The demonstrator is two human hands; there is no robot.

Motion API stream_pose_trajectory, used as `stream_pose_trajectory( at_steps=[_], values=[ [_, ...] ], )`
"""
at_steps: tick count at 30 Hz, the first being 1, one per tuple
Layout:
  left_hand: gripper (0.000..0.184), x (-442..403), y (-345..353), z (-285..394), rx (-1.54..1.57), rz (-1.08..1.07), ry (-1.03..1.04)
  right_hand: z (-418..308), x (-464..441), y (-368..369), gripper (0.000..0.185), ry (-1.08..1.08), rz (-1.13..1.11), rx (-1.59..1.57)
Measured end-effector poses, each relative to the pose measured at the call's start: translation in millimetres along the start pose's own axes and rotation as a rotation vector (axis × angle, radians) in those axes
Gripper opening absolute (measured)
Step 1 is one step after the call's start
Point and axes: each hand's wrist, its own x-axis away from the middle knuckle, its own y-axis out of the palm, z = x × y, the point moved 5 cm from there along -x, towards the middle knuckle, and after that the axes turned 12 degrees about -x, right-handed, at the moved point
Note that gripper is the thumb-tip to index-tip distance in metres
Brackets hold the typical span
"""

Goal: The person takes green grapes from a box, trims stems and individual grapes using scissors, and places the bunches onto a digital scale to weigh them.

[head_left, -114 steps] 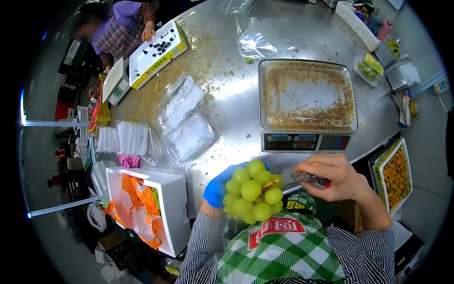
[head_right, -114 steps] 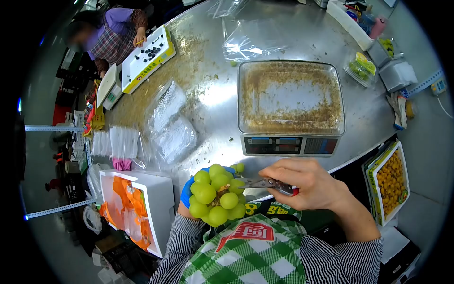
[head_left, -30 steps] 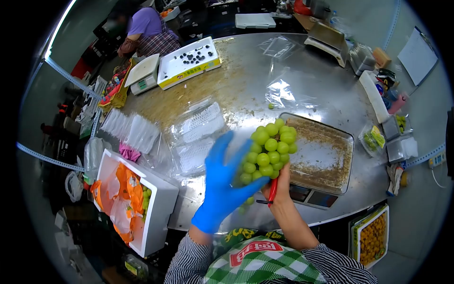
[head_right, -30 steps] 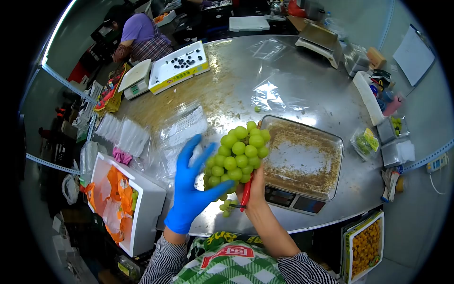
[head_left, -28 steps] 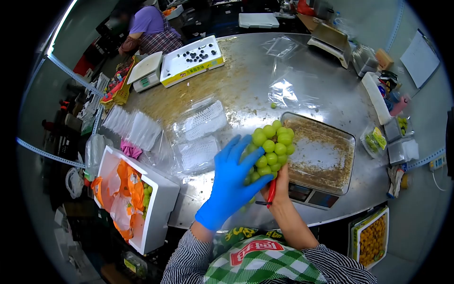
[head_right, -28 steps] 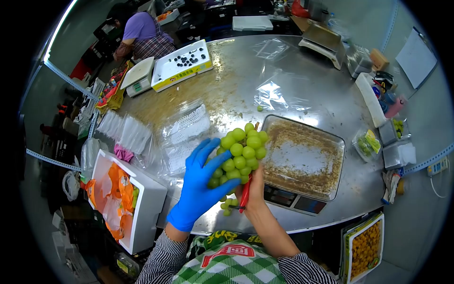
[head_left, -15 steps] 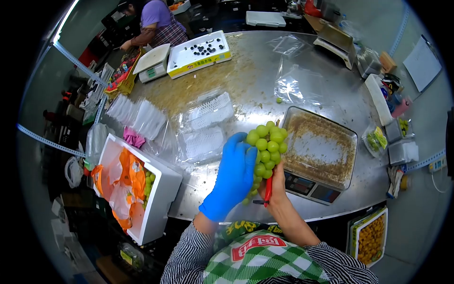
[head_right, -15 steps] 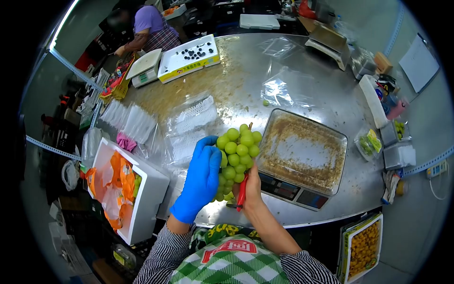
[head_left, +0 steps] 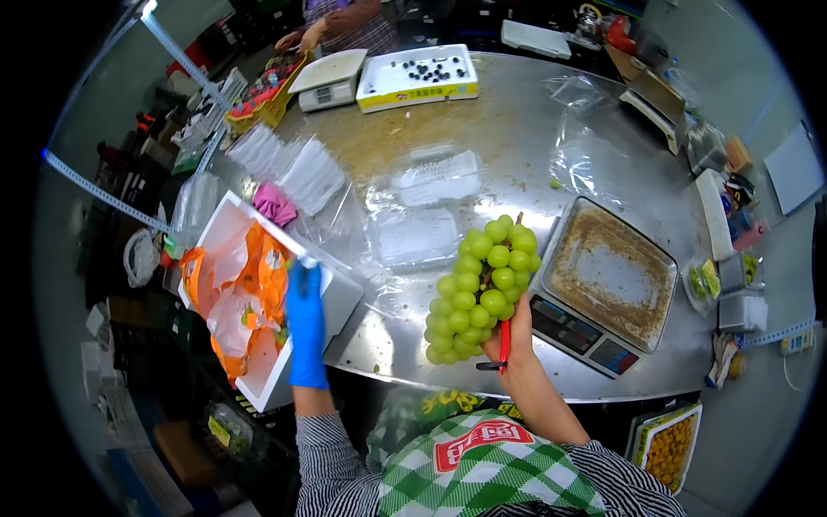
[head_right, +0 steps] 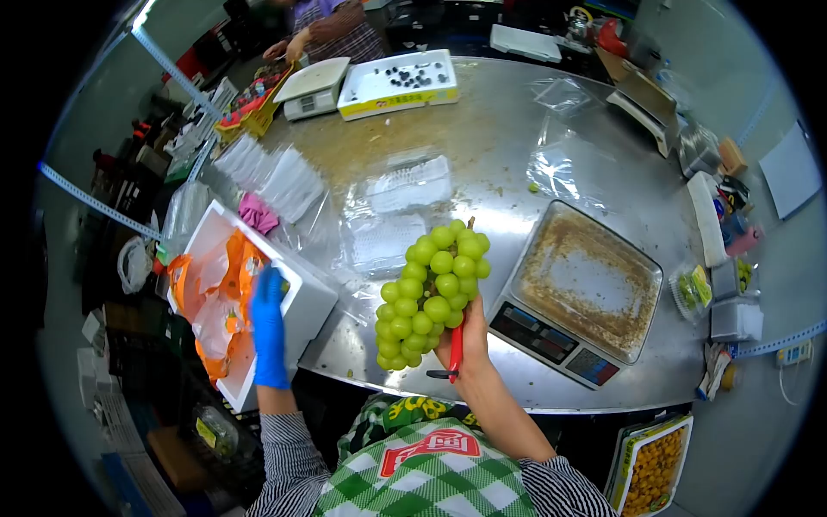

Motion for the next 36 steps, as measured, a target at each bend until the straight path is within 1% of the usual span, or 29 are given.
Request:
stream_pose_trajectory(
  at_steps=[1,2,3,4,5,7,8,11,12,13,15,17,18,19,21,22,25,26,27,29,30,31,33,34,36],
  values=[
    [0.058,10,25,-17,0.249,-0.195,-0.231,9,-2,3,0.050,0.020,0.009,0.000],
    [0.068,22,59,-22,0.704,-0.506,-0.228,19,-2,8,0.049,0.037,0.018,0.001],
    [0.080,35,69,7,0.753,-0.788,-0.194,27,-3,14,0.049,0.052,0.026,0.003],
    [0.086,45,78,16,0.802,-0.880,-0.162,34,-5,21,0.049,0.068,0.016,0.035],
    [0.080,53,83,26,0.984,-0.957,-0.156,41,-5,28,0.048,0.083,0.012,0.065],
    [0.097,56,88,11,0.791,-0.841,-0.192,52,-7,30,0.047,0.107,0.029,0.162],
    [0.086,57,84,7,0.830,-0.842,-0.285,54,-11,30,0.047,0.113,0.044,0.229],
    [0.075,60,75,-15,0.972,-0.839,-0.370,66,-19,32,0.049,0.098,0.066,0.418],
    [0.066,60,73,-18,1.090,-0.837,-0.413,69,-19,34,0.051,0.101,0.072,0.481],
    [0.065,61,70,-18,1.125,-0.842,-0.397,71,-19,38,0.053,0.107,0.076,0.546],
    [0.065,60,65,-14,1.199,-0.853,-0.359,74,-11,53,0.051,0.093,0.164,0.709],
    [0.064,61,66,-18,1.243,-0.851,-0.436,75,-4,71,0.051,0.075,0.262,0.861],
    [0.064,62,68,-19,1.251,-0.853,-0.459,77,-6,70,0.048,0.022,0.154,0.851],
    [0.064,64,70,-19,1.260,-0.855,-0.484,75,-4,70,0.047,-0.029,0.161,0.921],
    [0.062,61,75,-17,1.252,-0.827,-0.427,73,1,76,0.045,-0.131,0.175,1.060],
    [0.062,59,78,-17,1.245,-0.807,-0.401,68,2,68,0.043,-0.176,0.190,1.140],
    [0.064,53,79,-17,1.188,-0.727,-0.347,59,19,81,0.041,-0.344,0.340,1.358],
    [0.064,51,80,-19,1.168,-0.692,-0.337,53,22,81,0.039,-0.480,0.215,1.387],
    [0.064,49,80,-22,1.147,-0.657,-0.330,53,28,86,0.039,-0.467,0.143,1.356],
    [0.067,46,80,-24,1.135,-0.630,-0.297,59,44,101,0.040,-0.276,0.004,1.303],
    [0.068,43,79,-25,1.127,-0.616,-0.279,66,50,103,0.040,-0.109,-0.019,1.200],
    [0.071,42,78,-25,1.140,-0.612,-0.259,73,57,106,0.041,0.061,-0.021,1.113],
    [0.075,39,75,-22,1.164,-0.606,-0.219,91,66,112,0.041,0.348,0.062,0.974],
    [0.077,39,75,-20,1.170,-0.611,-0.204,100,68,112,0.041,0.432,0.096,1.007],
    [0.081,38,72,-17,1.180,-0.622,-0.172,109,64,107,0.041,0.475,0.132,1.038]
  ],
)
